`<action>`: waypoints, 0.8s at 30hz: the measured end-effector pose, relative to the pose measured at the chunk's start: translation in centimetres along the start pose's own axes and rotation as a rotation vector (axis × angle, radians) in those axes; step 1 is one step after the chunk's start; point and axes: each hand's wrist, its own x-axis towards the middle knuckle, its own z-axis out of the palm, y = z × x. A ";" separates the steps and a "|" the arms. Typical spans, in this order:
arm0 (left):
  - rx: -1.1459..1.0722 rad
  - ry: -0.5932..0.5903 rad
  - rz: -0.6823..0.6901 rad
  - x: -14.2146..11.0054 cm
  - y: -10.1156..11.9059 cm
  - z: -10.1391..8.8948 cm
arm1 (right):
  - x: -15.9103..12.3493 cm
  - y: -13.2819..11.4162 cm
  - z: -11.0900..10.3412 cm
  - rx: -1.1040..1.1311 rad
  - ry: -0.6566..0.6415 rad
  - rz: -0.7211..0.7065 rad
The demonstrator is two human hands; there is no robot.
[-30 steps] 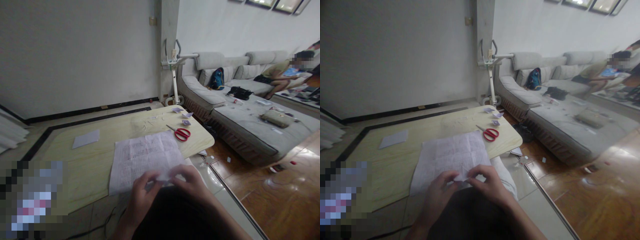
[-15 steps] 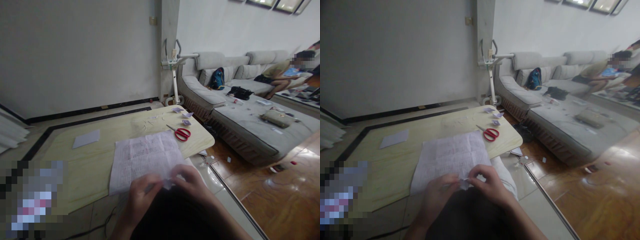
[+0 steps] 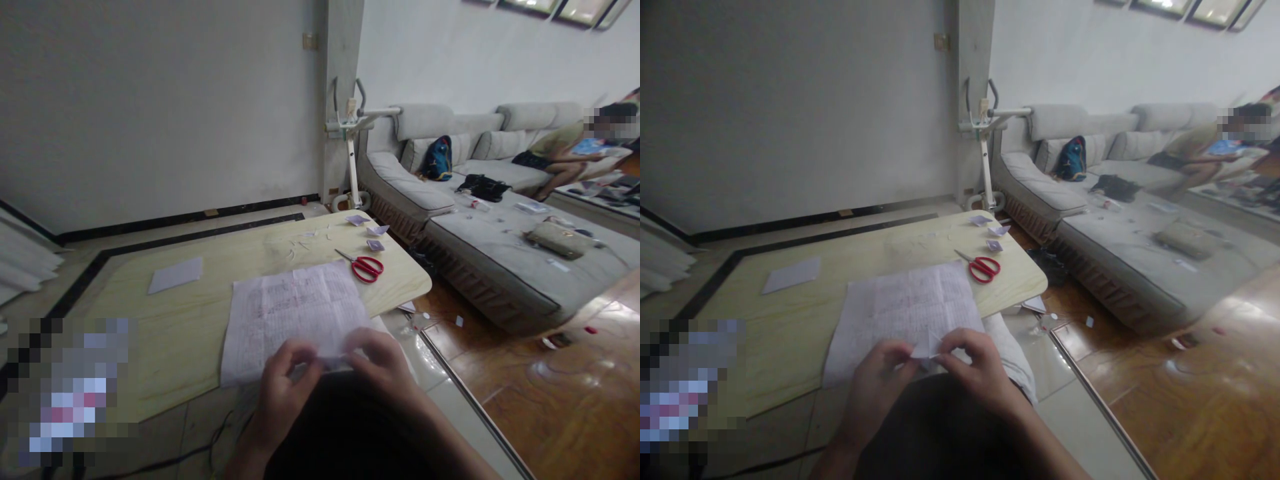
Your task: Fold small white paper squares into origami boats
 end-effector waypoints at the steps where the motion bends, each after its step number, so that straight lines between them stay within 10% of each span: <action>1: 0.002 -0.017 0.019 0.0 0.1 -0.2 | 0.0 0.1 0.0 0.015 -0.006 0.005; 16: 0.054 -0.229 0.011 0.5 0.2 -1.7 | 0.1 0.2 -0.6 -0.019 -0.083 0.006; 24: -0.218 -0.046 -0.247 0.3 -0.2 0.0 | -0.3 0.6 0.1 -0.095 0.110 -0.240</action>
